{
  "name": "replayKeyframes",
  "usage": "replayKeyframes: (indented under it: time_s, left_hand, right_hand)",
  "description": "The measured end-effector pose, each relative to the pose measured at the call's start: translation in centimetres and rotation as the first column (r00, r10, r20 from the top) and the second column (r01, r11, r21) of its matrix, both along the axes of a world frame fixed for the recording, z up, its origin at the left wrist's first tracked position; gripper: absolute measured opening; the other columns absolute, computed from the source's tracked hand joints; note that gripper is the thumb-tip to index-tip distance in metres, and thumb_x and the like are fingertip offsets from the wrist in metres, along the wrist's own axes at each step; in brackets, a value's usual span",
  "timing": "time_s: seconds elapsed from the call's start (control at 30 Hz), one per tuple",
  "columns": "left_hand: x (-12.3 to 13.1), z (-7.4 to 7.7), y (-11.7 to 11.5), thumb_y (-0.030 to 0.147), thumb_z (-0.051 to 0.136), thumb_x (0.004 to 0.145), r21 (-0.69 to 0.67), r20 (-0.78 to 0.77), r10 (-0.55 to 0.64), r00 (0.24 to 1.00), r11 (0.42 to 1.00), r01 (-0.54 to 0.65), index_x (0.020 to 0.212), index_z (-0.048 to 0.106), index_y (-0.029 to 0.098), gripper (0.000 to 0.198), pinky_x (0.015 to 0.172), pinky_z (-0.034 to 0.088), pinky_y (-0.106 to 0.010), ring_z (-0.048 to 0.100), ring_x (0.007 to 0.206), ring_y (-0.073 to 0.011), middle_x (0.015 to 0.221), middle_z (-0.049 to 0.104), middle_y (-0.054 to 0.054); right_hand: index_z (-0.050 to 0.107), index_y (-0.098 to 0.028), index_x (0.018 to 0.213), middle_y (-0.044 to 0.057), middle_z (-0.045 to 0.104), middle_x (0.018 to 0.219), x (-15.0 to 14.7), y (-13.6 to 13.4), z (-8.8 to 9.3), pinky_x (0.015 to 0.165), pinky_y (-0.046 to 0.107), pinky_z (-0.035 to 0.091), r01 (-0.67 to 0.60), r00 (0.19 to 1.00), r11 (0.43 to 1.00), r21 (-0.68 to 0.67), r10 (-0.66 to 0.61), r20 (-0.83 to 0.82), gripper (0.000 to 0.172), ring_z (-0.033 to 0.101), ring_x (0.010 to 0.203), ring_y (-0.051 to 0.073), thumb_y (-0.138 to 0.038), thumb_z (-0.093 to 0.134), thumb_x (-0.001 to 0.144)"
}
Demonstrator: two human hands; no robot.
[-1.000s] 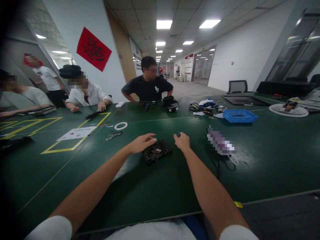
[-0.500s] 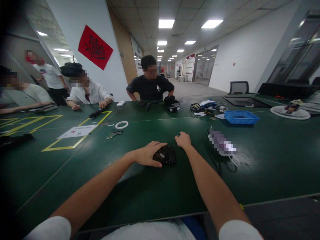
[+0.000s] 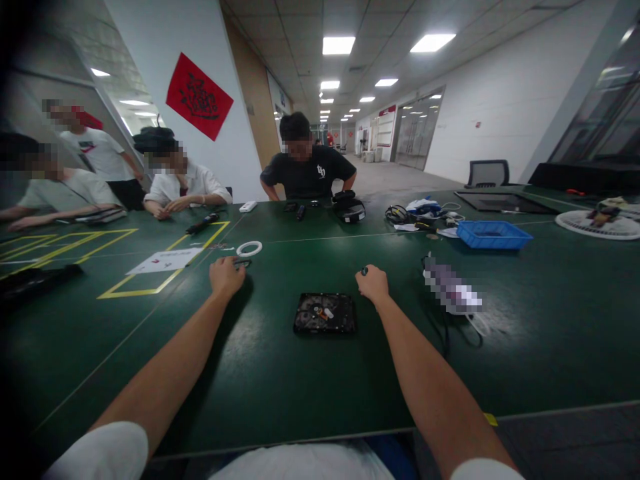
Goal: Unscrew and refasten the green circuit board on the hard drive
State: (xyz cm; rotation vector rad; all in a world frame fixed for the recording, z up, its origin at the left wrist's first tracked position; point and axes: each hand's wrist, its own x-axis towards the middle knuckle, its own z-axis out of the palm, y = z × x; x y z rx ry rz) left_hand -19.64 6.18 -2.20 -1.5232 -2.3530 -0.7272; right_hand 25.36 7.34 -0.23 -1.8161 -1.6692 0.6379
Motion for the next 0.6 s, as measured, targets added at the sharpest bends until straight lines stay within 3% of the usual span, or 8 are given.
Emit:
replayKeyframes:
  time_s: [0.07,0.2,0.4,0.6]
  left_hand:
    - [-2.3,-0.5,0.0,0.047,0.057,0.086,0.0,0.004,0.09,0.996,0.996,-0.09,0.132,0.058,0.014,0.056,0.101,0.04,-0.052,0.048,0.124,-0.0403,0.132,0.057,-0.021]
    - [-4.7,-1.4,0.5,0.057,0.057,0.083,-0.059,0.102,0.147,0.984,0.988,-0.141,0.138,0.053,0.013,0.071,0.098,0.043,-0.053,0.051,0.123,-0.0421,0.137,0.054,-0.024]
    - [-5.7,-1.7,1.2,0.061,0.06,0.081,-0.12,0.135,0.131,0.982,0.986,-0.115,0.144,0.049,0.014,0.079,0.099,0.045,-0.052,0.054,0.124,-0.042,0.135,0.059,-0.024]
    - [-5.6,-1.9,1.1,0.055,0.061,0.083,-0.139,0.1,0.132,0.986,0.983,-0.118,0.142,0.052,0.018,0.07,0.097,0.046,-0.052,0.056,0.121,-0.0412,0.13,0.063,-0.021]
  right_hand:
    - [0.064,-0.017,0.085,0.003,0.069,0.065,0.0,0.2,-0.2,0.05,0.019,0.045,-0.006,1.0,1.0,0.009,0.006,0.009,0.017,0.063,0.047,0.011,-0.028,0.054,0.094]
    - [0.063,-0.017,0.085,0.002,0.068,0.063,0.0,0.4,-0.5,0.05,0.018,0.044,-0.004,0.999,1.0,0.025,0.002,0.046,0.017,0.062,0.046,0.011,-0.028,0.054,0.094]
    - [0.063,-0.018,0.088,0.003,0.07,0.069,0.1,0.2,-0.4,0.052,0.018,0.045,-0.023,0.999,0.999,0.035,0.022,0.046,0.016,0.063,0.048,0.01,-0.03,0.055,0.094]
    - [0.063,-0.017,0.09,0.002,0.069,0.069,0.0,0.1,-0.3,0.048,0.018,0.044,-0.02,0.999,1.0,0.021,0.019,0.042,0.014,0.062,0.047,0.01,-0.028,0.056,0.094]
